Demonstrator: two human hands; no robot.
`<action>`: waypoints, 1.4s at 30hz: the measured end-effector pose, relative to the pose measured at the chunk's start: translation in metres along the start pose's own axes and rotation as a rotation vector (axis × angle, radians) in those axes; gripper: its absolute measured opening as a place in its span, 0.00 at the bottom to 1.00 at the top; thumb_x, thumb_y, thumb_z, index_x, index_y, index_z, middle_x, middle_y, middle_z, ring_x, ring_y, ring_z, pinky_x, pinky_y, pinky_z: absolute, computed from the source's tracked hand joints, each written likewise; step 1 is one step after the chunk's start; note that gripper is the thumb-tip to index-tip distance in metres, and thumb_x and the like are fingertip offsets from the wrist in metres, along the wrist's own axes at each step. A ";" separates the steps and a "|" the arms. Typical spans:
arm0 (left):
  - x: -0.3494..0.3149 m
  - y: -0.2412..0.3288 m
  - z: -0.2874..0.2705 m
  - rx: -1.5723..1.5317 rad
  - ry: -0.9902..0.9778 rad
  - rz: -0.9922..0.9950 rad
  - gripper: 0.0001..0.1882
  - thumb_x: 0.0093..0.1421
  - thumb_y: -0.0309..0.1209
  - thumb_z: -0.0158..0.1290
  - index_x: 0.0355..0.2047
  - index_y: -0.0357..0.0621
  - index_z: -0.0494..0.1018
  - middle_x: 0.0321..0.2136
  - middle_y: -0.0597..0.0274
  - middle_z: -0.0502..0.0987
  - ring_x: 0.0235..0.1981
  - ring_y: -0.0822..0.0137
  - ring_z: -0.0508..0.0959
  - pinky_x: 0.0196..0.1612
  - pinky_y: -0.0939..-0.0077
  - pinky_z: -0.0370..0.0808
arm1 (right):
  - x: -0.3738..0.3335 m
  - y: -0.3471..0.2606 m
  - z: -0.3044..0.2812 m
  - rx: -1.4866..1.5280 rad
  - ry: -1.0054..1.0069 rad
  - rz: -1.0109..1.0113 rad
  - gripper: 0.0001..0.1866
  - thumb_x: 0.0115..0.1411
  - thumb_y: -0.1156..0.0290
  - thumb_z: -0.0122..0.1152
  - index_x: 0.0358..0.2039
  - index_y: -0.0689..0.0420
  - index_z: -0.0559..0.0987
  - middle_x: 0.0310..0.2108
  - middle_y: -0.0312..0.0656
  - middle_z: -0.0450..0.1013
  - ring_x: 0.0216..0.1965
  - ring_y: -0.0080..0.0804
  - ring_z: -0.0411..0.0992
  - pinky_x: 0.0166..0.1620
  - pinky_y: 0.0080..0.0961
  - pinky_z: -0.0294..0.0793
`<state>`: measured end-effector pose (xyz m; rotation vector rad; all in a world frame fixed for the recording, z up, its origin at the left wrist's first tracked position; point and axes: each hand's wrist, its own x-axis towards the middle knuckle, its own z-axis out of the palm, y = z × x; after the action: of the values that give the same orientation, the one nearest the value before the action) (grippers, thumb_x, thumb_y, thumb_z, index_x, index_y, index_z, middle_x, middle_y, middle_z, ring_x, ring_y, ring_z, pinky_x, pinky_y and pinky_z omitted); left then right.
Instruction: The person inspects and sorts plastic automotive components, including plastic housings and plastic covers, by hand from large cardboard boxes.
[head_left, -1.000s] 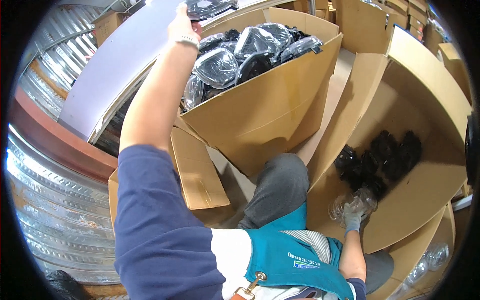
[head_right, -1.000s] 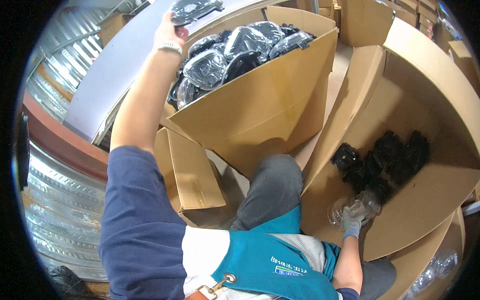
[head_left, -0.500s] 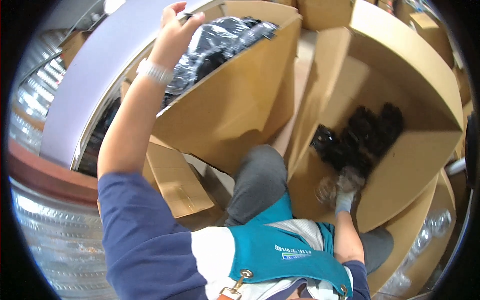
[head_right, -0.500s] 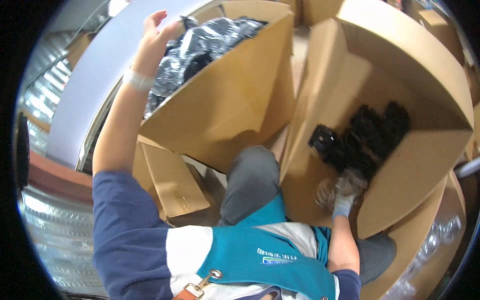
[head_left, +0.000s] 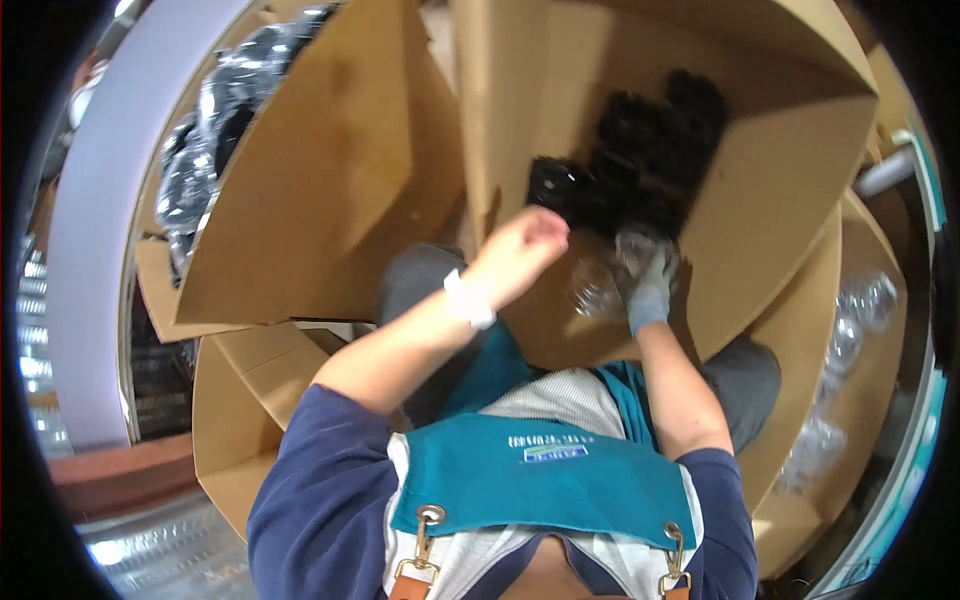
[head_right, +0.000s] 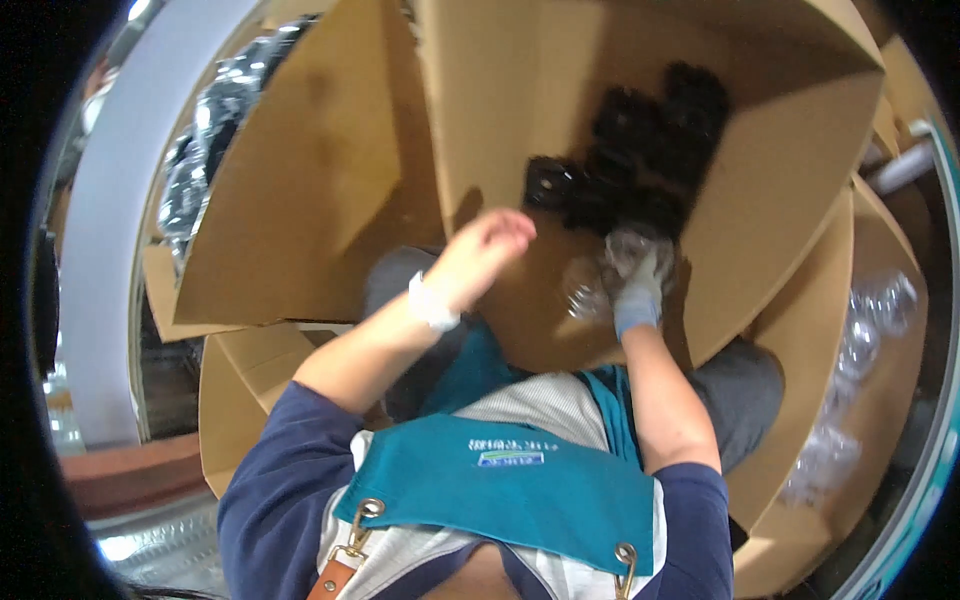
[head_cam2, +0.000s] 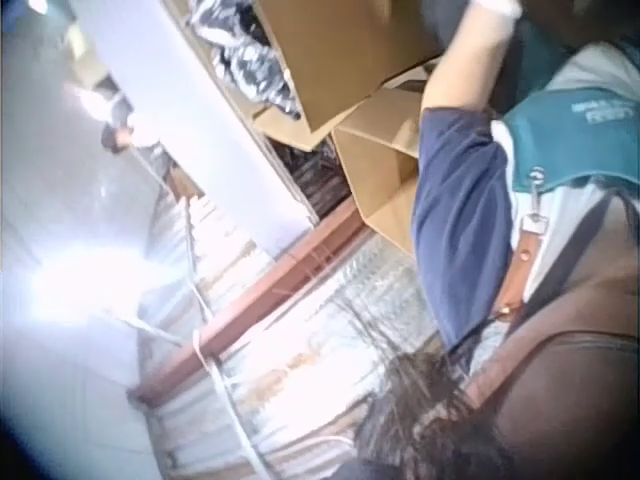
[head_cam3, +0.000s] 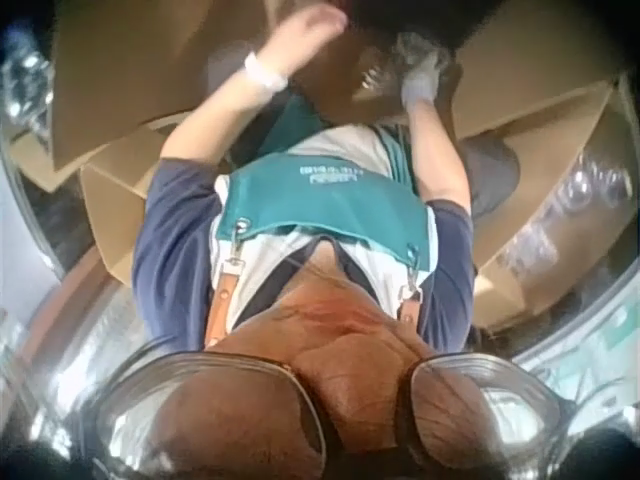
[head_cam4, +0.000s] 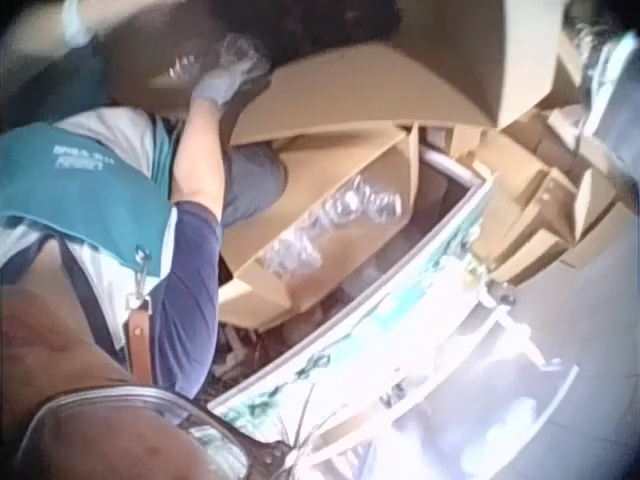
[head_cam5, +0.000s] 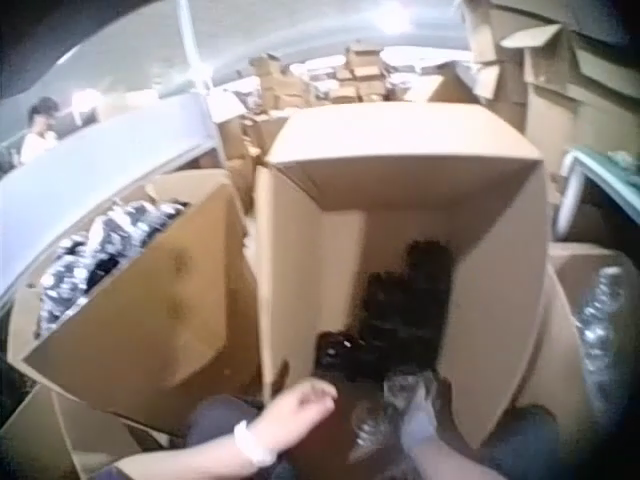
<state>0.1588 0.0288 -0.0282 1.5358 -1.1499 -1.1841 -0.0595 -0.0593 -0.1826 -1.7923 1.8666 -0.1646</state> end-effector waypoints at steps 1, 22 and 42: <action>0.034 -0.026 0.008 -0.180 0.016 -0.052 0.11 0.59 0.31 0.50 0.41 0.41 0.70 0.37 0.64 0.75 0.41 0.73 0.72 0.48 0.76 0.67 | 0.004 -0.006 -0.010 0.089 0.338 -0.079 0.51 0.45 0.48 0.66 0.63 0.54 0.50 0.59 0.61 0.54 0.59 0.56 0.56 0.60 0.40 0.58; 0.335 -0.165 0.082 0.699 0.207 -0.147 0.25 0.52 0.39 0.54 0.47 0.35 0.70 0.44 0.42 0.74 0.47 0.45 0.73 0.52 0.59 0.69 | -0.001 -0.023 -0.202 2.192 -0.394 0.024 0.40 0.58 0.40 0.47 0.61 0.55 0.56 0.57 0.50 0.57 0.57 0.53 0.60 0.54 0.62 0.61; 0.188 -0.047 0.130 -0.152 0.207 0.058 0.14 0.49 0.32 0.57 0.33 0.37 0.71 0.33 0.54 0.70 0.37 0.62 0.68 0.42 0.69 0.65 | 0.007 -0.034 -0.166 1.442 0.074 -0.349 0.34 0.60 0.65 0.57 0.61 0.64 0.54 0.54 0.39 0.64 0.52 0.23 0.61 0.56 0.20 0.58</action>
<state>0.0627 -0.1562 -0.1326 1.4612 -0.9398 -1.0237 -0.1047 -0.1152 -0.0293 -0.9731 0.8650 -1.3088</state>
